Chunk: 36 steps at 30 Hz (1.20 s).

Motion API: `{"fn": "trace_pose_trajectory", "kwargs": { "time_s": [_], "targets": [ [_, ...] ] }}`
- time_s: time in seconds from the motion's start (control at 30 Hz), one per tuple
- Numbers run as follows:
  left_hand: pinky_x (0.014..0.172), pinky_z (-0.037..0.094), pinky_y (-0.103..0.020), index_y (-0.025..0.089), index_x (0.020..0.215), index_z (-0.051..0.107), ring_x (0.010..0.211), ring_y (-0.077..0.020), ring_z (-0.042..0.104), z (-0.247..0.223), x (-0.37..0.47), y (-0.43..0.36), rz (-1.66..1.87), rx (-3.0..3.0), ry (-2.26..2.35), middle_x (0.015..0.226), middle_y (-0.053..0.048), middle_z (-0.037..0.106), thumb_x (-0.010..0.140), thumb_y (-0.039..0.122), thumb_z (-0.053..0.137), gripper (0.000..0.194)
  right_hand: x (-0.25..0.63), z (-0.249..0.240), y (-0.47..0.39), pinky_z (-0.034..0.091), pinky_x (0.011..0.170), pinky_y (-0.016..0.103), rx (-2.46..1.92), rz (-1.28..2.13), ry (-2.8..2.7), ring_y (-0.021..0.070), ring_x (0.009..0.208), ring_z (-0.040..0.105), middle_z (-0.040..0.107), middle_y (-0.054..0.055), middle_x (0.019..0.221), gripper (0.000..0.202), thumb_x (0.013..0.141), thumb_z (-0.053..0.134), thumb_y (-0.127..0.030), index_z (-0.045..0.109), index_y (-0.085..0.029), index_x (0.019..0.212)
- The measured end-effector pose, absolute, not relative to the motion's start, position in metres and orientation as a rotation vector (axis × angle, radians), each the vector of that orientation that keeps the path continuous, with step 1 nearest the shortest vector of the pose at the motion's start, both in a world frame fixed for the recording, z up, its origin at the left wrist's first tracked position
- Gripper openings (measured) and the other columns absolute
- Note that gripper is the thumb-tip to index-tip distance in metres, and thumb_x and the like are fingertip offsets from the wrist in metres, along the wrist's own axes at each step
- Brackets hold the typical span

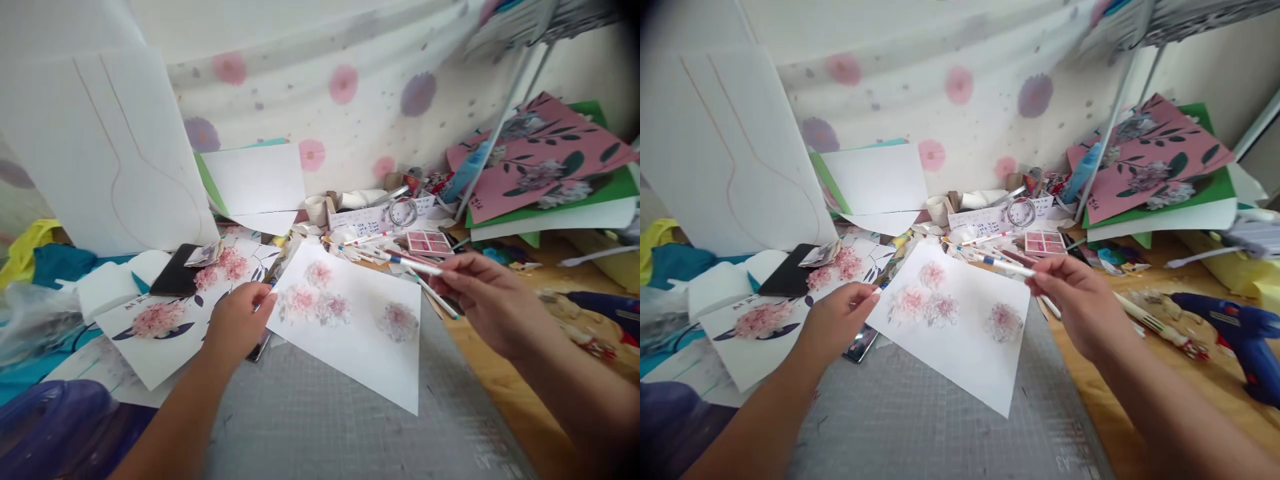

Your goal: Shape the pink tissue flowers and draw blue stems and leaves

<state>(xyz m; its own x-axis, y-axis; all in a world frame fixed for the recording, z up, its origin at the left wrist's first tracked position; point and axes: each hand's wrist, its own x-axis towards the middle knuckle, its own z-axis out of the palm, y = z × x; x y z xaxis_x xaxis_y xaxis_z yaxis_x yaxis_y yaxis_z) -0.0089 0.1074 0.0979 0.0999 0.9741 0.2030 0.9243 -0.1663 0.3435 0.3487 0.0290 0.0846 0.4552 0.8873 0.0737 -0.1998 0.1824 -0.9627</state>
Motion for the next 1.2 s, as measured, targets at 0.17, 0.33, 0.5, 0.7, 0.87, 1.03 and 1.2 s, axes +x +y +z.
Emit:
{"fn": "trace_pose_trajectory", "kwargs": {
  "time_s": [0.17,0.33,0.5,0.7,0.87,1.03,1.2],
  "targets": [
    [0.095,0.057,-0.046,0.015,0.108,0.069,0.103,-0.023,0.069,0.1,0.006,0.141,0.218,2.211,2.033,0.11,-0.007,0.071,0.102,0.037,0.067,0.023,0.326,0.04,-0.046,0.054,0.064,0.023,-1.127,1.018,-0.405,0.0135,0.067,0.065,0.072,-0.001,0.071,0.046,0.046,0.103,-0.049,0.079,-0.022,0.075],
    [0.093,0.059,-0.045,0.016,0.117,0.068,0.105,-0.0236,0.069,0.101,0.023,0.175,0.105,2.162,2.036,0.118,-0.008,0.069,0.102,0.039,0.067,0.028,0.311,0.031,-0.081,0.055,0.067,0.02,-1.044,1.099,-0.291,0.0144,0.072,0.066,0.072,0.0,0.073,0.043,0.047,0.104,-0.049,0.081,-0.023,0.073],
    [0.082,0.061,-0.039,0.014,0.116,0.067,0.094,-0.0205,0.07,0.105,0.032,0.181,0.239,2.061,1.94,0.111,-0.007,0.07,0.103,0.038,0.067,0.028,0.303,0.037,-0.087,0.053,0.064,0.02,-0.997,1.13,-0.326,0.0141,0.069,0.063,0.072,0.002,0.069,0.042,0.049,0.103,-0.05,0.082,-0.021,0.073],
    [0.065,0.056,-0.028,0.014,0.097,0.066,0.071,-0.0136,0.064,0.121,0.021,0.14,0.602,2.036,1.719,0.086,0.0,0.065,0.103,0.038,0.066,0.025,0.306,0.028,-0.084,0.057,0.069,0.018,-0.92,1.149,-0.299,0.0132,0.072,0.067,0.075,0.002,0.074,0.041,0.051,0.104,-0.046,0.084,-0.021,0.076],
    [0.063,0.048,-0.027,0.016,0.088,0.063,0.067,-0.0135,0.057,0.125,0.0,0.081,1.031,2.053,1.6,0.079,0.002,0.06,0.098,0.039,0.068,0.026,0.307,0.015,-0.081,0.061,0.079,0.016,-0.893,1.134,-0.2,0.0139,0.08,0.072,0.08,0.003,0.084,0.048,0.052,0.104,-0.04,0.087,-0.023,0.093],
    [0.071,0.049,-0.029,0.021,0.08,0.064,0.081,-0.0173,0.058,0.108,-0.008,0.027,1.448,2.097,1.377,0.09,-0.002,0.062,0.094,0.036,0.064,0.021,0.308,0.009,-0.078,0.065,0.076,0.021,-0.945,1.006,-0.2,0.0158,0.075,0.072,0.078,0.002,0.08,0.045,0.052,0.102,-0.039,0.086,-0.023,0.09],
    [0.075,0.05,-0.028,0.023,0.083,0.065,0.087,-0.0183,0.062,0.081,-0.009,0.001,1.685,2.037,1.249,0.093,-0.002,0.063,0.093,0.027,0.065,0.011,0.312,0.012,-0.063,0.065,0.086,0.027,-1.003,0.914,-0.245,0.0204,0.09,0.075,0.079,0.001,0.09,0.035,0.054,0.1,-0.042,0.081,-0.026,0.08]
  ]
}}
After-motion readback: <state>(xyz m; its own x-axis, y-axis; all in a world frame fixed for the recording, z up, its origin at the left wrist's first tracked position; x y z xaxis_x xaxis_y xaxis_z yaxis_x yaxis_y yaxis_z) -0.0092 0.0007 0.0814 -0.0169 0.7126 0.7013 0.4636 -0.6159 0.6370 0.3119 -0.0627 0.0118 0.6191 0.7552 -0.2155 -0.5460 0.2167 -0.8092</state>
